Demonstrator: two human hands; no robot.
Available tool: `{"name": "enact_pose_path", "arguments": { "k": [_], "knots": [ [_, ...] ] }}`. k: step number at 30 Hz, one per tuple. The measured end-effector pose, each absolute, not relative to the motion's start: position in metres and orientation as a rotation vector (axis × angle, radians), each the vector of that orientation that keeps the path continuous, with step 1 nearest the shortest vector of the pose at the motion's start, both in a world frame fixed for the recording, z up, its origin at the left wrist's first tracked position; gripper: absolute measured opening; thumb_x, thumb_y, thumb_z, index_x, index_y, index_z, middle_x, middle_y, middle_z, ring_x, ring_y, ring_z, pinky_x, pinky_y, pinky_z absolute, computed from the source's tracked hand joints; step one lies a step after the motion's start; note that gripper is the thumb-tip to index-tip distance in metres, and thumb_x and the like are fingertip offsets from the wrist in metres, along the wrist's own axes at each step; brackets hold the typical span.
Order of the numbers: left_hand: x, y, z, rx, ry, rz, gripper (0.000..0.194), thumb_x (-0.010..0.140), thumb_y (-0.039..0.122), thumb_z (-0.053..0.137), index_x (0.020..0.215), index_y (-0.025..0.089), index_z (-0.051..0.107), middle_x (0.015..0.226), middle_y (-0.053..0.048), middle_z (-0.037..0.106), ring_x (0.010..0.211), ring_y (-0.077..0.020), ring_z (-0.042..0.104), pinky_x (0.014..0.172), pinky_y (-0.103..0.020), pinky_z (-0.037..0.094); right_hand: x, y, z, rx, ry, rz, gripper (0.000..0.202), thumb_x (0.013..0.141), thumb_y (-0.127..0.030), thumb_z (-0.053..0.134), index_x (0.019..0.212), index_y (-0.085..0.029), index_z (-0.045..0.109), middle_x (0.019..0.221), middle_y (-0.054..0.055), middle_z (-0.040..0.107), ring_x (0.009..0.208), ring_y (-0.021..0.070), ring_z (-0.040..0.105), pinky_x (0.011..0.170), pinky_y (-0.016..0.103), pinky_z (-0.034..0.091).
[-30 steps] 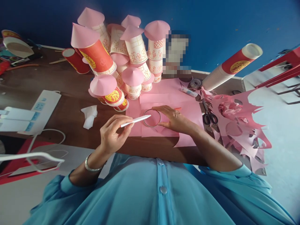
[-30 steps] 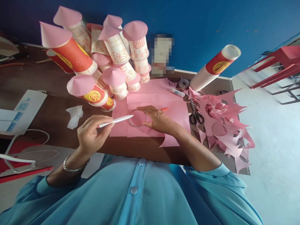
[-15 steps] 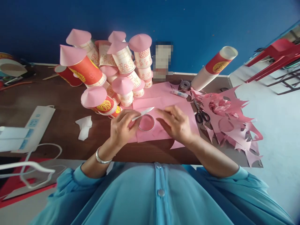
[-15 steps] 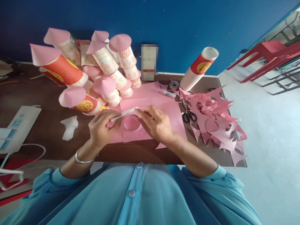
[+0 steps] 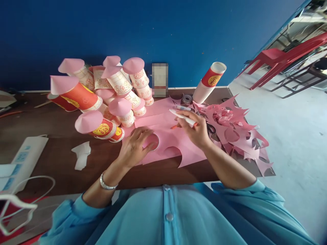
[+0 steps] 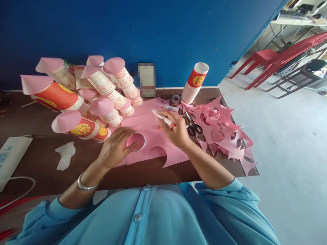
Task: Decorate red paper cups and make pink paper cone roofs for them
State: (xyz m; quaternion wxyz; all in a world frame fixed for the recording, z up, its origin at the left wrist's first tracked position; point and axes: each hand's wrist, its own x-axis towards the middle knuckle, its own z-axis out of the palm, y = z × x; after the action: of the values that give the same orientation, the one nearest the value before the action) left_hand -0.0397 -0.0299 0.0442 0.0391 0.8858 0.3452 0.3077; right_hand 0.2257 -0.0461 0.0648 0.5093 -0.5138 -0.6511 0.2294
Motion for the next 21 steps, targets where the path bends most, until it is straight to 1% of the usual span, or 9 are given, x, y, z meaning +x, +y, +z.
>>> {"name": "enact_pose_path", "arguments": {
  "k": [2,6,7,10,11,13,15,17,21],
  "knots": [
    [-0.042,-0.025,0.039,2.712,1.103,0.854,0.022,0.095,0.027,0.071,0.115,0.02,0.068,0.109,-0.009,0.077,0.102,-0.027,0.073,0.085,-0.041,0.063,0.236,-0.038,0.064,-1.209,-1.397,0.671,0.022,0.099,-0.041,0.064,0.109,-0.024,0.074,0.085,0.001,0.073,0.065,0.0144,0.067,0.061,0.029,0.056],
    [-0.019,-0.012,0.035,2.688,1.129,0.681,0.019,0.093,0.028,0.073,0.11,0.019,0.072,0.105,-0.008,0.077,0.099,-0.0252,0.073,0.076,-0.035,0.059,0.249,-0.024,0.052,-1.174,-1.184,0.687,0.02,0.093,-0.043,0.07,0.095,-0.023,0.074,0.069,-0.003,0.065,0.056,0.0121,0.061,0.056,0.028,0.054],
    [-0.007,-0.007,0.035,2.691,1.138,0.599,0.02,0.094,0.031,0.072,0.111,0.019,0.072,0.106,-0.009,0.076,0.1,-0.0255,0.072,0.074,-0.035,0.058,0.251,-0.021,0.049,-1.161,-1.121,0.69,0.02,0.091,-0.043,0.073,0.092,-0.023,0.072,0.068,-0.004,0.065,0.055,0.0118,0.061,0.056,0.027,0.054],
    [0.034,0.009,0.037,2.712,1.1,0.347,0.023,0.1,0.036,0.064,0.112,0.018,0.073,0.108,-0.011,0.073,0.102,-0.0268,0.07,0.075,-0.036,0.054,0.253,-0.017,0.041,-1.143,-1.023,0.722,0.022,0.085,-0.041,0.078,0.088,-0.023,0.066,0.073,-0.003,0.07,0.056,0.0121,0.065,0.057,0.027,0.057],
    [0.046,0.015,0.037,2.716,1.085,0.285,0.024,0.102,0.037,0.061,0.109,0.017,0.073,0.109,-0.012,0.072,0.102,-0.0278,0.07,0.074,-0.036,0.053,0.254,-0.016,0.04,-1.147,-1.024,0.74,0.023,0.084,-0.042,0.078,0.088,-0.022,0.066,0.075,-0.002,0.072,0.057,0.0125,0.067,0.058,0.028,0.058],
    [0.065,0.023,0.036,2.691,1.047,0.186,0.022,0.103,0.032,0.057,0.098,0.016,0.073,0.105,-0.013,0.071,0.099,-0.0283,0.069,0.071,-0.037,0.05,0.256,-0.017,0.038,-1.155,-1.034,0.775,0.026,0.084,-0.044,0.079,0.09,-0.022,0.067,0.078,-0.001,0.075,0.058,0.0129,0.068,0.059,0.029,0.059],
    [0.074,0.03,0.033,2.68,1.032,0.17,0.02,0.102,0.026,0.057,0.092,0.016,0.072,0.099,-0.011,0.071,0.096,-0.0277,0.069,0.07,-0.036,0.049,0.26,-0.017,0.035,-1.155,-1.033,0.813,0.029,0.082,-0.046,0.08,0.089,-0.021,0.068,0.075,0.0,0.074,0.057,0.0129,0.067,0.059,0.029,0.059],
    [0.072,0.035,0.028,2.647,1.051,0.217,0.018,0.101,0.025,0.058,0.092,0.017,0.072,0.097,-0.01,0.072,0.094,-0.0261,0.069,0.072,-0.036,0.05,0.266,-0.016,0.032,-1.141,-1.011,0.85,0.03,0.08,-0.047,0.082,0.085,-0.02,0.068,0.069,-0.002,0.071,0.054,0.0121,0.064,0.055,0.027,0.057],
    [0.052,0.043,0.02,2.353,1.152,0.595,0.008,0.097,0.023,0.066,0.099,0.02,0.072,0.1,-0.005,0.074,0.09,-0.0189,0.07,0.081,-0.033,0.055,0.275,-0.012,0.024,-1.085,-0.976,0.936,0.025,0.081,-0.041,0.081,0.077,-0.02,0.067,0.059,-0.004,0.064,0.048,0.0101,0.057,0.049,0.025,0.05]
  ]
}}
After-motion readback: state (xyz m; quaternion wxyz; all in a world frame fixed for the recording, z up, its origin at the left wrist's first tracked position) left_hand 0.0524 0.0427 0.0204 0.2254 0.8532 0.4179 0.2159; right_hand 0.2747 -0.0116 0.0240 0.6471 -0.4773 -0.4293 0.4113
